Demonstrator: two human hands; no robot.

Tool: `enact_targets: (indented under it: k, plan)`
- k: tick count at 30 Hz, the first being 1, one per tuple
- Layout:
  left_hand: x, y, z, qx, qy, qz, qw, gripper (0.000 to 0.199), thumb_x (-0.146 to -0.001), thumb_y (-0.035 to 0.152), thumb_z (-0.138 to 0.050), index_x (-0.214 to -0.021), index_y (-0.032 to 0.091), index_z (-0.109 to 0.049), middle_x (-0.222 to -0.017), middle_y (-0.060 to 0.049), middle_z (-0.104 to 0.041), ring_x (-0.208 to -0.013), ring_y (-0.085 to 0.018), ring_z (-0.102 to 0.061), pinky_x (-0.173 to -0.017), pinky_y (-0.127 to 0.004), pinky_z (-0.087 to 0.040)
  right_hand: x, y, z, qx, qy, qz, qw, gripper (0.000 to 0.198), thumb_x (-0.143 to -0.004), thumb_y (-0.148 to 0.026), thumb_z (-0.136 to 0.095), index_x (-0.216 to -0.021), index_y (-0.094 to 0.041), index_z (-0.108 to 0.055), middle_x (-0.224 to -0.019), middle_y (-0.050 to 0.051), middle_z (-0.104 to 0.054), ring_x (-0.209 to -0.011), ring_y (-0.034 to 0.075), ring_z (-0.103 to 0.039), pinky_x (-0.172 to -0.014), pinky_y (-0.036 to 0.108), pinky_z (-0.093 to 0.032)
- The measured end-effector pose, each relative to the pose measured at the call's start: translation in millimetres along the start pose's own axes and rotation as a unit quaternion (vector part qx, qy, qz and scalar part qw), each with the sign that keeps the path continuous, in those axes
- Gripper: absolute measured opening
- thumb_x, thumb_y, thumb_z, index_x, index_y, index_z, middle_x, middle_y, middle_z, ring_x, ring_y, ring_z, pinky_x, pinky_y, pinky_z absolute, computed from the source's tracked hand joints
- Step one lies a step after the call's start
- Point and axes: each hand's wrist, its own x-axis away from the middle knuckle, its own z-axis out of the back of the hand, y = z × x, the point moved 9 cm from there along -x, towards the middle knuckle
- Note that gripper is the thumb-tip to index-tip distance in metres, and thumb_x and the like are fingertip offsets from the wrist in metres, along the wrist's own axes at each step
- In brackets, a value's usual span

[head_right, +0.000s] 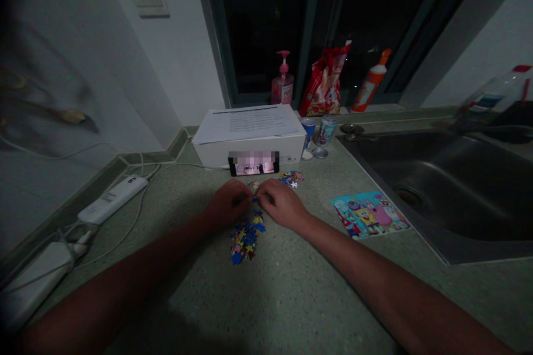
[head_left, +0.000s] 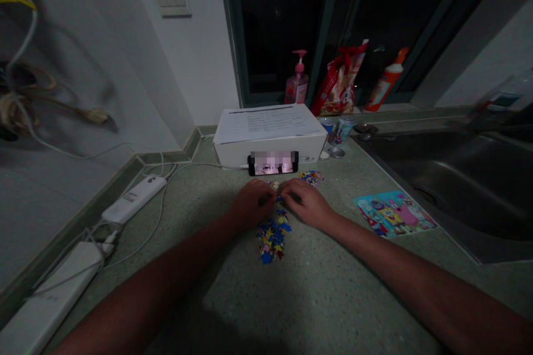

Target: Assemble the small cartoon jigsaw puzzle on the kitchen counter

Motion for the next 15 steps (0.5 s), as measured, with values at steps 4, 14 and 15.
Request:
enact_targets:
  k: [4,14,15]
  plan:
    - [-1,-8,4,0.036,0.019,0.026,0.999,0.008,-0.092,0.018,-0.067,-0.086,0.02,-0.072,-0.088,-0.004,-0.073,-0.089,-0.021,-0.067,-0.087,-0.036,-0.052,0,0,3,0.003,0.015,0.003,1.0,0.011,-0.096,-0.019,-0.057,-0.09,-0.022,-0.065,-0.095,0.007,-0.072,-0.093,0.024,-0.067,-0.085,0.04,-0.052]
    - [-1,-16,3,0.076,0.009,0.062,0.995,0.01,-0.092,0.019,-0.066,-0.085,0.021,-0.072,-0.087,-0.003,-0.073,-0.086,-0.02,-0.067,-0.084,-0.035,-0.054,0,-6,2,0.021,0.004,0.01,1.0,0.005,-0.095,-0.02,-0.065,-0.092,-0.023,-0.068,-0.1,0.007,-0.075,-0.098,0.025,-0.07,-0.09,0.044,-0.056]
    - [-1,-17,2,0.075,0.007,0.064,0.995,0.01,-0.092,0.019,-0.066,-0.084,0.02,-0.073,-0.086,-0.003,-0.072,-0.085,-0.02,-0.067,-0.083,-0.035,-0.053,0,-5,3,0.026,0.004,0.009,1.0,0.005,-0.095,-0.02,-0.065,-0.093,-0.023,-0.068,-0.1,0.007,-0.075,-0.099,0.026,-0.07,-0.09,0.044,-0.056]
